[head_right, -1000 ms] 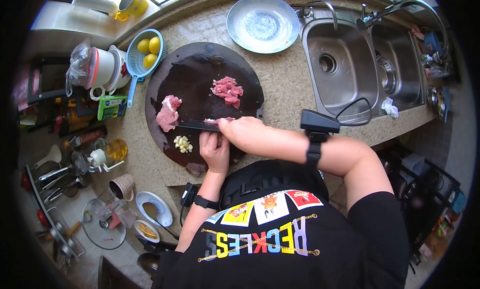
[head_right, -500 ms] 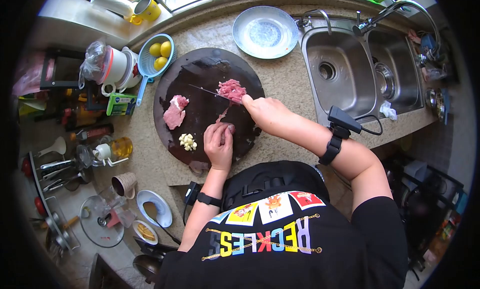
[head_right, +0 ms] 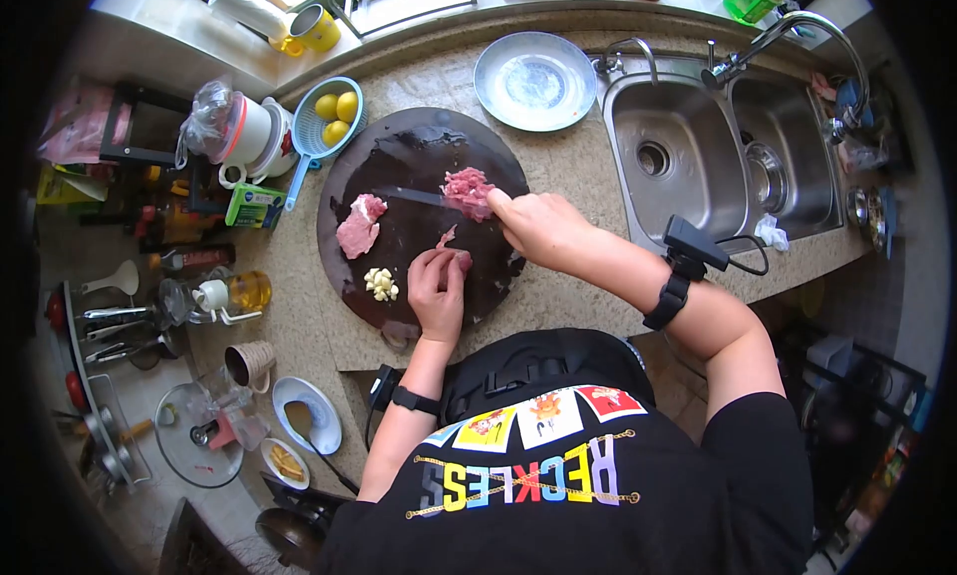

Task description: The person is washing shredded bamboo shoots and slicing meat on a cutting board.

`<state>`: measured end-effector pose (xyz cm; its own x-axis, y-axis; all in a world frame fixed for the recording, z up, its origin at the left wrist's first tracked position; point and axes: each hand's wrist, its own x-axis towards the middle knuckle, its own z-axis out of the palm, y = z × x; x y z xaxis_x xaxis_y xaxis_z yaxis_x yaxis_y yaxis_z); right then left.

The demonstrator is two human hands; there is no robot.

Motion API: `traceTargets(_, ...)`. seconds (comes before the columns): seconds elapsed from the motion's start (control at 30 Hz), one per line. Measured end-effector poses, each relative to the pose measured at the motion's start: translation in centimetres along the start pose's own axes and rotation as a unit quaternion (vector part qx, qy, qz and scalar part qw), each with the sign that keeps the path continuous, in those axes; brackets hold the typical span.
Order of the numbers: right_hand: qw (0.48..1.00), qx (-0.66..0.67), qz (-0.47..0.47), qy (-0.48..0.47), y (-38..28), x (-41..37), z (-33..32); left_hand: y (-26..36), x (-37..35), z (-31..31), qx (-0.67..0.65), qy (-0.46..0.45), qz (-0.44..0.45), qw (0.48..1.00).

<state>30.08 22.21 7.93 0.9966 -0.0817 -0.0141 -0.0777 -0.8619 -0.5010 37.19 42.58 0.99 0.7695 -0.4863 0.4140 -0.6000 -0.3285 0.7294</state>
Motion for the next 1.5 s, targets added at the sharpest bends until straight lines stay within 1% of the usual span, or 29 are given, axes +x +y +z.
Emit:
traceTargets(0.07, 1.000, -0.006, -0.014, 0.020, -0.1, -0.7, 0.4, 0.7, -0.1, -1.3, 0.044, 0.028, -0.009, 0.999)
traceTargets(0.13, 1.000, -0.006, -0.007, 0.013, -0.1, -1.5, 0.7, 2.0, 0.7, -2.5, 0.046, 0.046, -0.009, 0.998)
traceTargets(0.2, 1.000, -0.013, -0.013, 0.018, -0.3, -2.0, 1.1, 3.8, 2.6, -3.3, 0.058, 0.034, 0.079, 0.995)
traceTargets(0.23, 0.999, -0.020, -0.021, 0.038, -0.3, -2.2, 1.5, 4.1, 3.4, -3.1, 0.081, -0.009, 0.099, 0.992)
traceTargets(0.27, 0.997, -0.028, -0.028, 0.059, -0.3, -2.3, 1.6, 4.7, 4.1, -2.8, 0.094, -0.079, 0.089, 0.988)
traceTargets(0.33, 0.996, -0.036, -0.037, 0.076, -0.8, -2.4, 1.4, 5.3, 5.1, -1.7, 0.184, -0.190, 0.121, 0.957)
traceTargets(0.37, 0.994, -0.043, -0.044, 0.093, -0.9, -2.5, 1.3, 5.0, 5.4, -1.0, 0.184, -0.188, 0.125, 0.957)
traceTargets(0.43, 0.994, -0.060, -0.031, 0.085, -0.5, -3.0, 1.3, 3.5, 5.4, 0.8, 0.197, -0.242, 0.109, 0.944)
traceTargets(0.47, 0.994, -0.075, -0.019, 0.074, -0.2, -3.3, 1.3, 3.1, 5.6, 1.2, 0.195, -0.241, 0.112, 0.944)
traceTargets(0.53, 0.994, -0.082, -0.009, 0.067, 0.3, -4.1, 0.7, 2.1, 6.1, 1.7, 0.219, -0.247, 0.075, 0.941)
traceTargets(0.6, 0.995, -0.087, -0.003, 0.057, 0.8, -5.1, 0.0, 1.1, 6.7, 1.6, 0.231, -0.255, 0.057, 0.937)
traceTargets(0.67, 0.993, -0.109, 0.015, 0.045, 1.1, -6.4, -0.9, -0.3, 7.0, 1.6, 0.178, -0.266, 0.000, 0.947)
traceTargets(0.7, 0.995, -0.090, 0.025, 0.043, 1.3, -7.0, -1.4, -0.7, 7.3, 1.3, 0.112, -0.271, -0.042, 0.955)
traceTargets(0.73, 0.995, -0.089, 0.025, 0.042, 1.3, -7.5, -1.9, -0.9, 7.4, 1.2, 0.079, -0.233, -0.052, 0.968)
traceTargets(0.8, 0.998, -0.028, 0.047, 0.035, 1.2, -8.2, -2.6, -0.4, 7.6, 0.2, -0.071, -0.126, -0.090, 0.985)
traceTargets(0.83, 0.997, 0.006, 0.065, 0.036, 0.9, -8.4, -2.7, -1.3, 7.2, 0.0, -0.034, -0.078, -0.056, 0.995)
traceTargets(0.87, 0.997, 0.009, 0.066, 0.033, 0.7, -8.6, -2.6, -1.1, 6.6, -0.3, -0.073, -0.044, -0.093, 0.992)
traceTargets(0.93, 0.995, 0.046, 0.088, 0.011, 0.2, -8.7, -2.2, -0.6, 4.9, -1.4, -0.016, -0.042, -0.091, 0.995)
traceTargets(1.03, 0.994, 0.079, 0.070, 0.012, -0.5, -8.5, -0.9, -0.4, 2.2, -2.0, 0.069, -0.060, 0.023, 0.996)
traceTargets(1.13, 0.996, 0.071, 0.059, -0.016, -1.3, -8.4, -0.1, 0.0, 0.7, -1.8, 0.070, -0.083, 0.082, 0.991)
traceTargets(1.3, 0.997, 0.038, 0.051, -0.052, -2.5, -8.6, -0.1, 0.0, 0.0, -1.1, 0.062, -0.066, 0.067, 0.994)
traceTargets(1.37, 0.993, 0.024, 0.070, -0.091, -2.8, -8.7, -0.2, -0.2, -0.1, -1.1, 0.062, -0.062, 0.069, 0.994)
traceTargets(1.43, 0.994, 0.011, 0.064, -0.091, -3.0, -8.6, -0.4, -0.3, -0.3, -1.1, 0.066, -0.088, 0.039, 0.993)
traceTargets(1.47, 0.994, -0.002, 0.058, -0.088, -3.1, -8.6, -0.4, -0.5, -0.4, -0.9, 0.065, -0.091, 0.037, 0.993)
traceTargets(1.5, 0.994, -0.001, 0.060, -0.090, -3.1, -8.5, -0.5, -0.8, -0.6, -0.6, 0.070, -0.072, 0.051, 0.994)
